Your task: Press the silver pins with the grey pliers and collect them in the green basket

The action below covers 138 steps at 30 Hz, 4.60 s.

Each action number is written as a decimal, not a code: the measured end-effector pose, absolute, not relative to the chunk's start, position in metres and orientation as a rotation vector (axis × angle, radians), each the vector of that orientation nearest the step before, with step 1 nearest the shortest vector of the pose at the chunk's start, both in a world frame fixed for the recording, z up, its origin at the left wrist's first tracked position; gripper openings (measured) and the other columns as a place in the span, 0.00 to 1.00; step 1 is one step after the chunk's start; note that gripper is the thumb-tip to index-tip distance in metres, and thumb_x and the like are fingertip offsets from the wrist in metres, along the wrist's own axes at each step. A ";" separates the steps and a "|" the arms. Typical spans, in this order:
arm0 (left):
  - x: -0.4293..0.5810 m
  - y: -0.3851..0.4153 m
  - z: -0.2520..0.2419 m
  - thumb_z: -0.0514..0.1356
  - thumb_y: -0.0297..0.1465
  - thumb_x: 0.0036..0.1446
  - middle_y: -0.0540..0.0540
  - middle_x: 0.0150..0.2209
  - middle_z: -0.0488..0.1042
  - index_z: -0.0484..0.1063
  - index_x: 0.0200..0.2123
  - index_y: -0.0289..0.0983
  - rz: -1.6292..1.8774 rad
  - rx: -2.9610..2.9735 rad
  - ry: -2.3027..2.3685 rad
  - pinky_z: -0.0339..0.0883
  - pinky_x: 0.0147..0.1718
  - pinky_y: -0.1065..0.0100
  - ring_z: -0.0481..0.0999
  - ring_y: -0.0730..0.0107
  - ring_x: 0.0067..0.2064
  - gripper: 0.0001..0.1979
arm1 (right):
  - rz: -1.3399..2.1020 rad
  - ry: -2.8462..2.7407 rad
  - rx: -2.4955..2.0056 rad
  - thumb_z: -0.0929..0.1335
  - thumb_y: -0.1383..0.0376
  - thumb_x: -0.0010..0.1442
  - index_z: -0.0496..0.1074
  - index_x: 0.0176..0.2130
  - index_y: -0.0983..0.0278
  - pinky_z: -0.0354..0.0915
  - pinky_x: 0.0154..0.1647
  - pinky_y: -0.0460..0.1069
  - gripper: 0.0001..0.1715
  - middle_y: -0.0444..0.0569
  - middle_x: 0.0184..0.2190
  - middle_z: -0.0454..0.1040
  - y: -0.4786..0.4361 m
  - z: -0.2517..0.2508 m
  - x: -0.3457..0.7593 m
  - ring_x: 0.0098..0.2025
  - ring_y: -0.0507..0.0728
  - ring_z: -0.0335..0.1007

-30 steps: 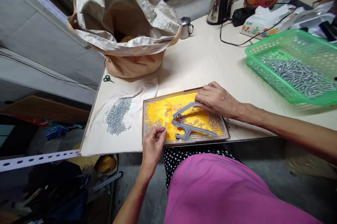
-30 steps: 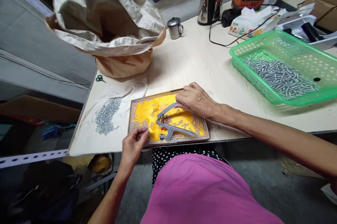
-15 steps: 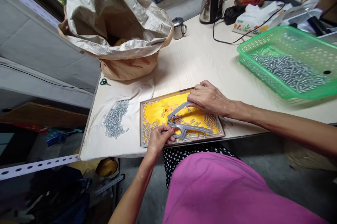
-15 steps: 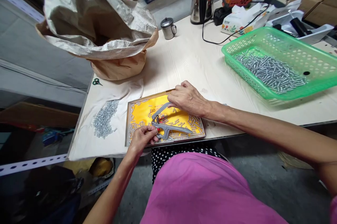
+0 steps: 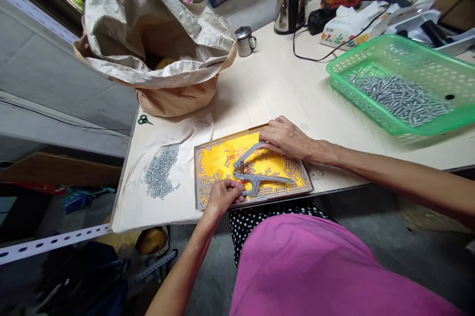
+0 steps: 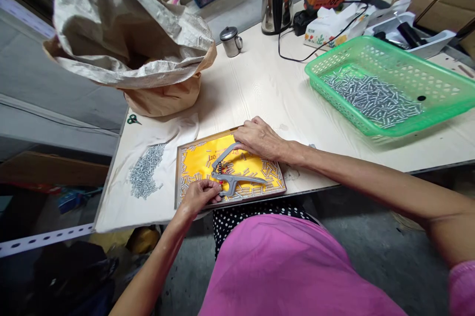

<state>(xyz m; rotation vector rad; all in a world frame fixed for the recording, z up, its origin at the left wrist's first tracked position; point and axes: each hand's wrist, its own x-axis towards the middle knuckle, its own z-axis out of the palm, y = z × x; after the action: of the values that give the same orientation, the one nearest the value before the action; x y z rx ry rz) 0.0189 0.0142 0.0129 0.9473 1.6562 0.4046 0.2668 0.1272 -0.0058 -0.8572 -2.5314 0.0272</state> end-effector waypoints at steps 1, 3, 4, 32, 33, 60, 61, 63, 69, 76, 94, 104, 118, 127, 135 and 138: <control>0.019 0.015 0.014 0.67 0.29 0.49 0.50 0.18 0.76 0.73 0.25 0.34 0.392 0.962 1.657 0.66 0.22 0.76 0.72 0.76 0.19 0.07 | 0.030 -2.525 -0.860 0.54 0.49 0.71 0.70 0.35 0.63 0.49 0.42 0.52 0.28 0.49 0.31 0.74 0.127 -0.005 0.267 0.36 0.56 0.60; 0.019 0.015 0.016 0.67 0.30 0.49 0.50 0.18 0.76 0.73 0.25 0.34 0.370 0.985 1.652 0.66 0.23 0.75 0.73 0.76 0.19 0.07 | 0.036 -2.514 -0.871 0.54 0.50 0.71 0.70 0.37 0.63 0.50 0.42 0.52 0.27 0.50 0.33 0.74 0.124 -0.004 0.266 0.37 0.57 0.60; 0.019 0.015 0.016 0.67 0.30 0.49 0.50 0.18 0.76 0.73 0.25 0.34 0.361 0.990 1.651 0.67 0.23 0.75 0.73 0.75 0.19 0.07 | 0.038 -2.512 -0.875 0.54 0.51 0.71 0.71 0.38 0.63 0.50 0.42 0.52 0.27 0.50 0.34 0.74 0.122 -0.003 0.266 0.38 0.58 0.60; 0.017 0.011 0.011 0.64 0.31 0.53 0.49 0.19 0.74 0.72 0.26 0.34 0.369 1.021 1.651 0.67 0.25 0.73 0.73 0.73 0.21 0.08 | -0.046 -2.742 -1.075 0.67 0.52 0.58 0.52 0.65 0.76 0.53 0.47 0.59 0.46 0.62 0.50 0.68 0.055 0.004 0.260 0.48 0.67 0.60; 0.018 0.008 0.010 0.64 0.31 0.54 0.49 0.20 0.74 0.72 0.26 0.34 0.361 1.071 1.669 0.68 0.26 0.71 0.73 0.72 0.22 0.08 | -0.053 -2.747 -1.079 0.67 0.54 0.58 0.52 0.64 0.76 0.52 0.47 0.59 0.45 0.63 0.50 0.68 0.054 0.003 0.259 0.48 0.67 0.60; 0.074 0.044 0.014 0.62 0.30 0.59 0.40 0.42 0.76 0.69 0.46 0.35 0.220 2.684 1.586 0.73 0.44 0.57 0.74 0.56 0.45 0.12 | -0.063 -2.714 -0.932 0.57 0.64 0.70 0.67 0.44 0.67 0.53 0.41 0.53 0.14 0.52 0.33 0.73 0.071 -0.008 0.264 0.35 0.57 0.63; 0.074 0.044 0.013 0.62 0.31 0.59 0.38 0.46 0.76 0.67 0.51 0.34 0.296 2.698 1.570 0.73 0.46 0.55 0.74 0.55 0.48 0.17 | -0.038 -2.668 -0.940 0.58 0.58 0.70 0.67 0.46 0.68 0.54 0.42 0.53 0.17 0.54 0.36 0.73 0.071 -0.005 0.268 0.38 0.59 0.64; 0.073 0.042 0.012 0.61 0.30 0.59 0.35 0.54 0.72 0.64 0.56 0.35 0.443 2.752 1.516 0.71 0.52 0.52 0.71 0.53 0.56 0.22 | 0.026 -2.602 -0.945 0.60 0.47 0.66 0.67 0.49 0.67 0.55 0.44 0.55 0.28 0.56 0.40 0.73 0.073 0.001 0.277 0.42 0.62 0.64; 0.073 0.042 0.026 0.51 0.26 0.66 0.45 0.62 0.67 0.75 0.41 0.38 0.295 3.117 1.149 0.64 0.61 0.47 0.61 0.53 0.66 0.12 | 0.156 -2.393 -1.028 0.54 0.52 0.71 0.69 0.44 0.67 0.60 0.41 0.53 0.26 0.56 0.36 0.74 0.107 -0.009 0.309 0.38 0.59 0.66; 0.055 0.043 0.049 0.53 0.31 0.67 0.44 0.57 0.72 0.74 0.49 0.39 0.258 3.105 1.182 0.63 0.60 0.53 0.64 0.58 0.63 0.12 | -0.050 -2.413 -1.023 0.52 0.48 0.70 0.70 0.39 0.63 0.57 0.37 0.54 0.29 0.53 0.32 0.73 0.135 -0.010 0.322 0.34 0.60 0.65; -0.206 -0.022 -0.003 0.61 0.33 0.58 0.39 0.37 0.79 0.76 0.33 0.33 0.209 1.256 2.781 0.63 0.41 0.67 0.77 0.60 0.42 0.09 | 0.162 -2.459 -1.035 0.54 0.44 0.67 0.71 0.34 0.58 0.58 0.41 0.59 0.30 0.54 0.31 0.73 0.096 -0.035 0.311 0.34 0.62 0.65; -0.206 -0.034 0.008 0.60 0.27 0.53 0.46 0.29 0.77 0.73 0.29 0.35 0.443 1.193 2.689 0.66 0.37 0.68 0.76 0.66 0.33 0.03 | 0.222 -2.454 -1.028 0.55 0.44 0.67 0.72 0.34 0.57 0.57 0.40 0.57 0.29 0.52 0.29 0.72 0.099 -0.033 0.305 0.32 0.61 0.65; -0.004 -0.011 0.020 0.69 0.40 0.45 0.47 0.27 0.78 0.78 0.33 0.33 0.913 0.957 1.674 0.72 0.31 0.69 0.76 0.71 0.27 0.17 | -0.056 -2.538 -0.975 0.58 0.59 0.71 0.71 0.35 0.63 0.52 0.44 0.53 0.19 0.48 0.30 0.74 0.094 0.008 0.280 0.35 0.56 0.62; 0.011 -0.001 -0.006 0.68 0.41 0.47 0.46 0.26 0.78 0.79 0.29 0.33 0.758 1.117 1.721 0.66 0.25 0.73 0.75 0.70 0.28 0.15 | -0.043 -2.504 -0.959 0.58 0.59 0.71 0.71 0.34 0.62 0.51 0.45 0.53 0.19 0.47 0.29 0.74 0.093 0.011 0.276 0.36 0.56 0.59; 0.006 -0.001 -0.014 0.66 0.36 0.48 0.47 0.24 0.77 0.78 0.27 0.35 0.638 1.253 1.778 0.66 0.24 0.71 0.75 0.70 0.25 0.10 | -0.037 -2.499 -0.935 0.58 0.61 0.71 0.70 0.34 0.63 0.50 0.45 0.53 0.18 0.47 0.29 0.73 0.097 0.004 0.276 0.36 0.56 0.60; 0.003 0.001 -0.012 0.65 0.36 0.49 0.49 0.20 0.74 0.77 0.27 0.35 0.558 1.240 1.758 0.65 0.24 0.71 0.74 0.70 0.22 0.09 | -0.009 -2.504 -0.918 0.58 0.60 0.71 0.71 0.36 0.63 0.49 0.45 0.53 0.18 0.47 0.30 0.74 0.099 0.001 0.273 0.36 0.56 0.59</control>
<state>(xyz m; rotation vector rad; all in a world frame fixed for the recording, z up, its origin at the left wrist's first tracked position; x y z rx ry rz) 0.0034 0.0012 -0.0124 1.2396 1.7576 0.5581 0.2728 0.0986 0.0012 -0.9178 -2.5043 -0.0087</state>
